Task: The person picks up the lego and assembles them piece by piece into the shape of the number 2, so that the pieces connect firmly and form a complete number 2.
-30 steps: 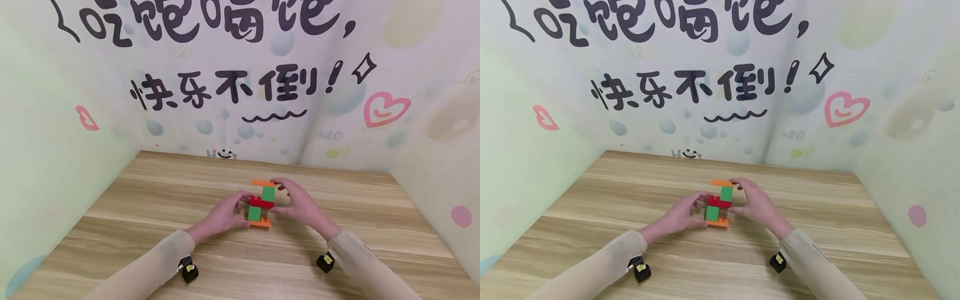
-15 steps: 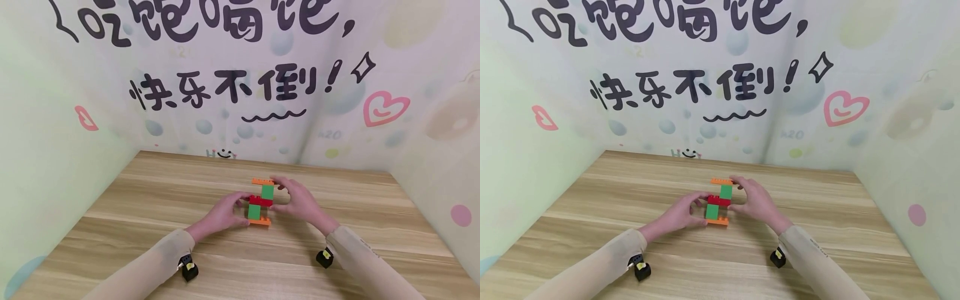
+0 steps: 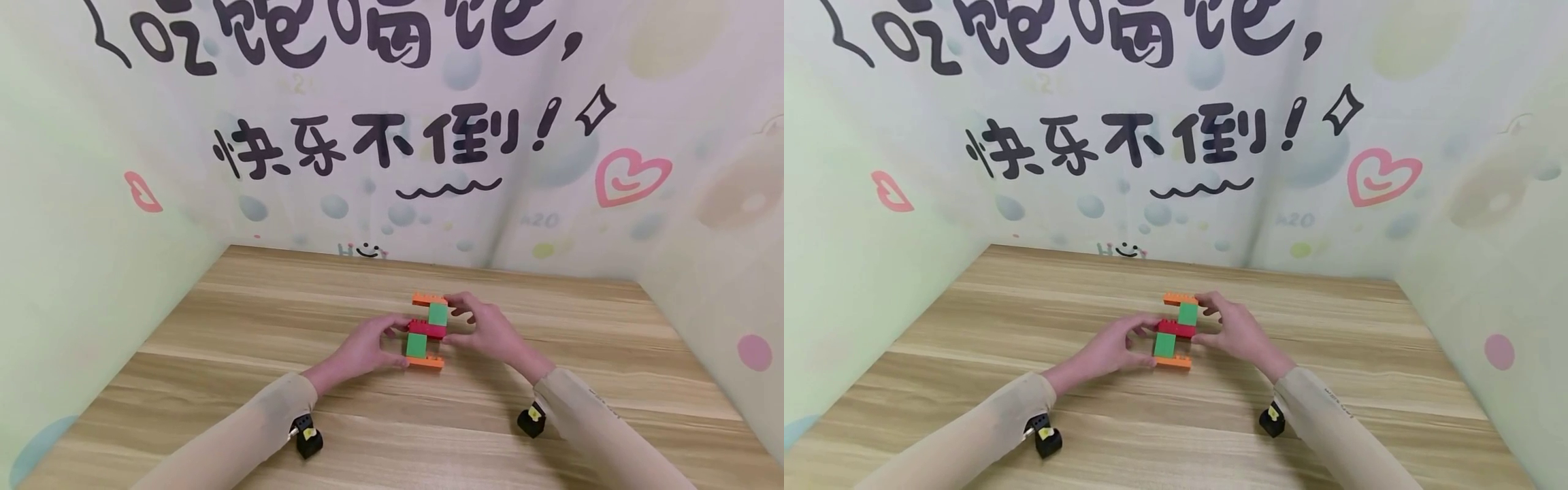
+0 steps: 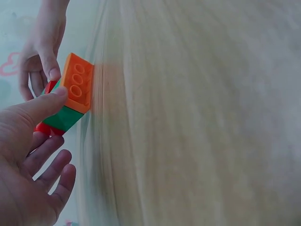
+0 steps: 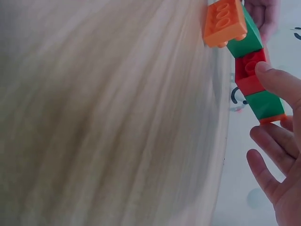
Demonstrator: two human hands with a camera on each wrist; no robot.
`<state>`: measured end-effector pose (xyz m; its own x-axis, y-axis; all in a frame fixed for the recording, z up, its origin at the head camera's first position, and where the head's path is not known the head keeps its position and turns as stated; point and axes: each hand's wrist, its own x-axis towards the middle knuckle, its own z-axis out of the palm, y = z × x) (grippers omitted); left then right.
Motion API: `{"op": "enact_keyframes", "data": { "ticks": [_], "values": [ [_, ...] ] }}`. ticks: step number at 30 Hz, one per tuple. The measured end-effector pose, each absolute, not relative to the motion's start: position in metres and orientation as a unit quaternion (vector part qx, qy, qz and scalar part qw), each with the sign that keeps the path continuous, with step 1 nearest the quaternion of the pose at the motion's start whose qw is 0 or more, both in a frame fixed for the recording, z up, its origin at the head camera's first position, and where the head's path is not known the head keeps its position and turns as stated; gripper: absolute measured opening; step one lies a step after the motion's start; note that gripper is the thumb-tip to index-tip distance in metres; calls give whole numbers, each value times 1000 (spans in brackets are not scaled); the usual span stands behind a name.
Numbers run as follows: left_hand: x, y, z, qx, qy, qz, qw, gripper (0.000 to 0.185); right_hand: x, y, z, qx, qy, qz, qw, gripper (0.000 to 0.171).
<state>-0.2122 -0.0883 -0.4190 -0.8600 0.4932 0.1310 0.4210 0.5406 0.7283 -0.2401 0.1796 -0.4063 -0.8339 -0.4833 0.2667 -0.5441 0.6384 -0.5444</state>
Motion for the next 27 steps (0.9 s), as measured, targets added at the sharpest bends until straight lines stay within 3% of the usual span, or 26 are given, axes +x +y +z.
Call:
{"op": "enact_keyframes", "data": {
  "ticks": [27],
  "values": [
    [-214, -89, -421, 259, 884, 380, 85, 64, -243, 186, -414, 277, -908, 315, -9, 65]
  ]
}}
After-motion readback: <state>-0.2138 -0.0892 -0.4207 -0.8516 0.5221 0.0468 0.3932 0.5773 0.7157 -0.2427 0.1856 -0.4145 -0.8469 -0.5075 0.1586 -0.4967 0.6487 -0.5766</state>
